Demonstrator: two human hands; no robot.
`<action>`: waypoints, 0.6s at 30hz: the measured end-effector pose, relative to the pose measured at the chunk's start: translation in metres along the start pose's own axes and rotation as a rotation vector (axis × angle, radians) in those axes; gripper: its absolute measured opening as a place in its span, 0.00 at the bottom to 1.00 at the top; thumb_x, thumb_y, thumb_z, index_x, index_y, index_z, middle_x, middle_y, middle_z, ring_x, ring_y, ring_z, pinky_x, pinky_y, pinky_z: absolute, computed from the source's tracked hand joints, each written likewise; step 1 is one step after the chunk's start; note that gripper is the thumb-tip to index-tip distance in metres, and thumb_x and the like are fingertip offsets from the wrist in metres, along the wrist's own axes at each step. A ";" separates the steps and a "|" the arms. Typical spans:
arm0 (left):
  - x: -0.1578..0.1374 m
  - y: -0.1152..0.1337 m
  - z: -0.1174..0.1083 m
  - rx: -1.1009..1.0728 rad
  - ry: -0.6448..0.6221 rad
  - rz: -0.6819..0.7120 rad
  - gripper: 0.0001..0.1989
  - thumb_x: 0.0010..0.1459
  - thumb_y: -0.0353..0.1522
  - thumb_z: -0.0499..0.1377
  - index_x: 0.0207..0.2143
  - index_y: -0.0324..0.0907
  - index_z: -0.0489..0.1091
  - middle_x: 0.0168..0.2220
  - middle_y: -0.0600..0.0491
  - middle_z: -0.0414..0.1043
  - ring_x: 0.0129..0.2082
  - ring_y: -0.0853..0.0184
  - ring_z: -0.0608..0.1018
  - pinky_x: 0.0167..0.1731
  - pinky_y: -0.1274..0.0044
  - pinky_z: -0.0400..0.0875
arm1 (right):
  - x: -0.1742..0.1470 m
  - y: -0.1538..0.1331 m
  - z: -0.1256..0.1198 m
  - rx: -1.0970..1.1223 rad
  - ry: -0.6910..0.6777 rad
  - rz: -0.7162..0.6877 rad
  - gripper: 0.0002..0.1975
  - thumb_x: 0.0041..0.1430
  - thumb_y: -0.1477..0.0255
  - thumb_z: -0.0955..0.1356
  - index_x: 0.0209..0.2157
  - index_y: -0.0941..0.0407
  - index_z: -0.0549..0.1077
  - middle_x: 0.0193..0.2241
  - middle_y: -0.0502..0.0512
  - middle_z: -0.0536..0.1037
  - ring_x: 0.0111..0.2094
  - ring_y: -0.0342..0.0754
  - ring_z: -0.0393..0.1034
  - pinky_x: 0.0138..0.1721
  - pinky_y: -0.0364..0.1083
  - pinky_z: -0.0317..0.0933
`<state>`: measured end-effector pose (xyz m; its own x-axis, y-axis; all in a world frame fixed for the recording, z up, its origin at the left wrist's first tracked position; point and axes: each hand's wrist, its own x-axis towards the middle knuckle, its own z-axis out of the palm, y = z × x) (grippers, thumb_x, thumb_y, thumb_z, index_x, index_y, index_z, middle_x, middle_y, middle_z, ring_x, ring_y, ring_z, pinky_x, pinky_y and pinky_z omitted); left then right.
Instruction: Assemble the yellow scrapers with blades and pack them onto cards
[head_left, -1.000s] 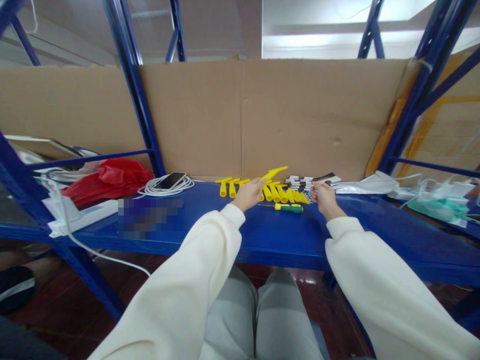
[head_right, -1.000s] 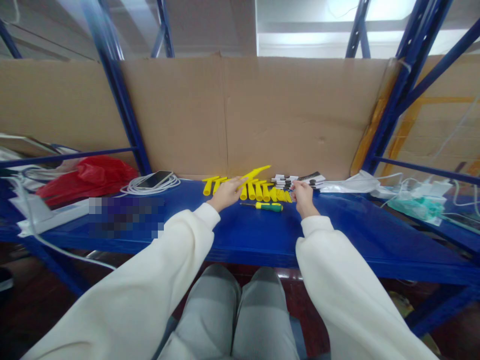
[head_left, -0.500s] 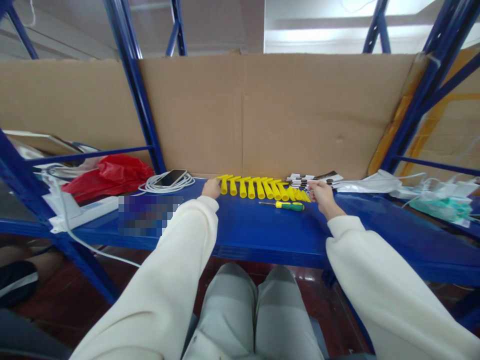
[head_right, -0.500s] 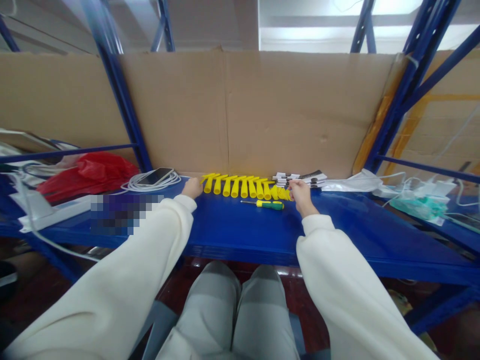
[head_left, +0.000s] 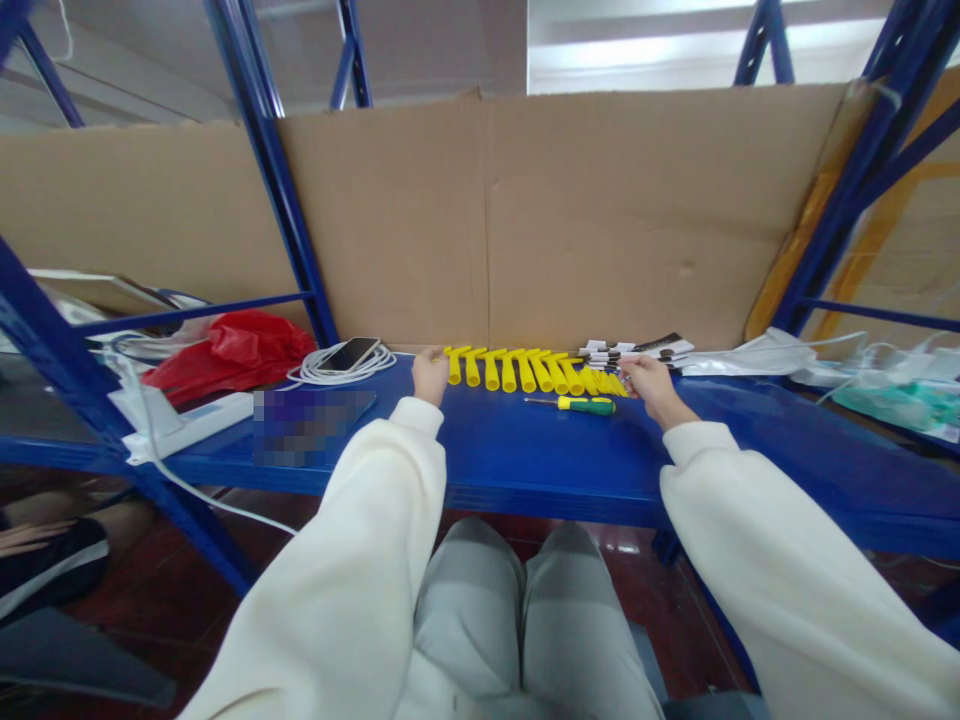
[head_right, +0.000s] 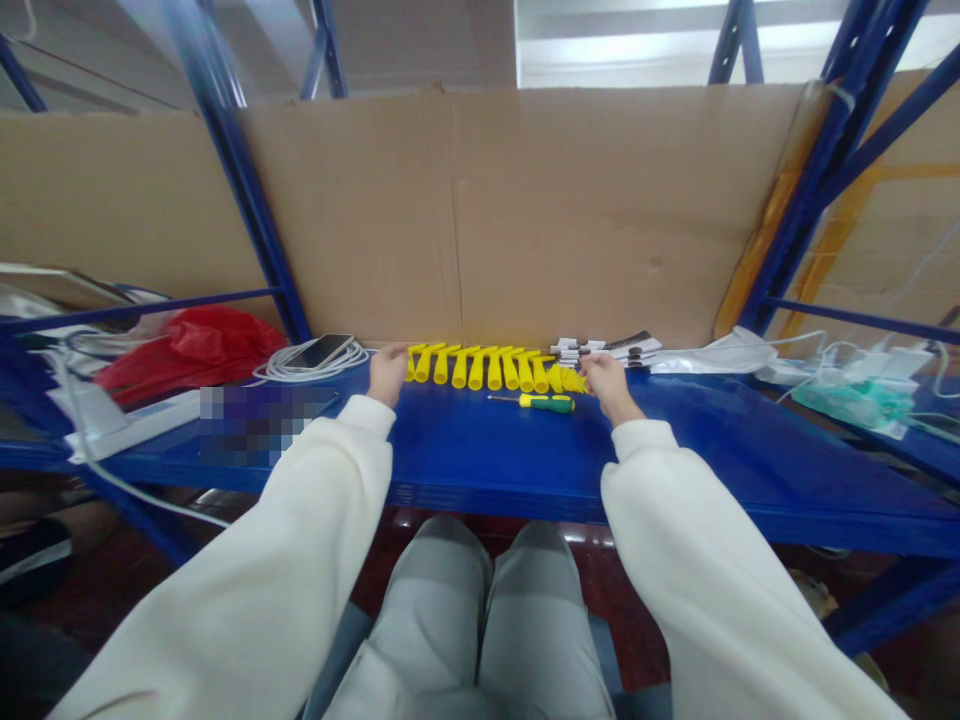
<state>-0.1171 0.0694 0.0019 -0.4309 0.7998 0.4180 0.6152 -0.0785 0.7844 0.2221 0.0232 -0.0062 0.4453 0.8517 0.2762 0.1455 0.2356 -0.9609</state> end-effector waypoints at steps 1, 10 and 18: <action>-0.007 0.002 -0.001 -0.015 -0.029 0.007 0.22 0.56 0.24 0.54 0.52 0.35 0.76 0.49 0.44 0.80 0.50 0.62 0.80 0.47 0.78 0.73 | 0.001 0.001 0.000 -0.053 -0.009 -0.026 0.07 0.49 0.82 0.67 0.25 0.57 0.69 0.15 0.44 0.66 0.14 0.38 0.55 0.14 0.38 0.47; -0.022 0.001 -0.005 0.220 -0.078 0.061 0.24 0.57 0.24 0.54 0.55 0.36 0.74 0.58 0.41 0.73 0.60 0.56 0.73 0.59 0.71 0.66 | 0.009 0.011 -0.007 -0.332 -0.070 -0.189 0.09 0.43 0.84 0.66 0.20 0.55 0.70 0.15 0.45 0.69 0.20 0.42 0.63 0.21 0.39 0.56; -0.012 -0.013 0.001 0.315 -0.141 -0.091 0.30 0.60 0.33 0.53 0.65 0.51 0.62 0.68 0.44 0.58 0.67 0.50 0.63 0.64 0.55 0.57 | 0.013 0.014 -0.007 -0.363 -0.091 -0.194 0.10 0.42 0.84 0.65 0.20 0.55 0.70 0.15 0.46 0.70 0.20 0.43 0.64 0.23 0.39 0.57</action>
<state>-0.1195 0.0609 -0.0141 -0.4112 0.8710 0.2687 0.7613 0.1661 0.6268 0.2363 0.0341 -0.0162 0.3014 0.8497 0.4325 0.5282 0.2289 -0.8177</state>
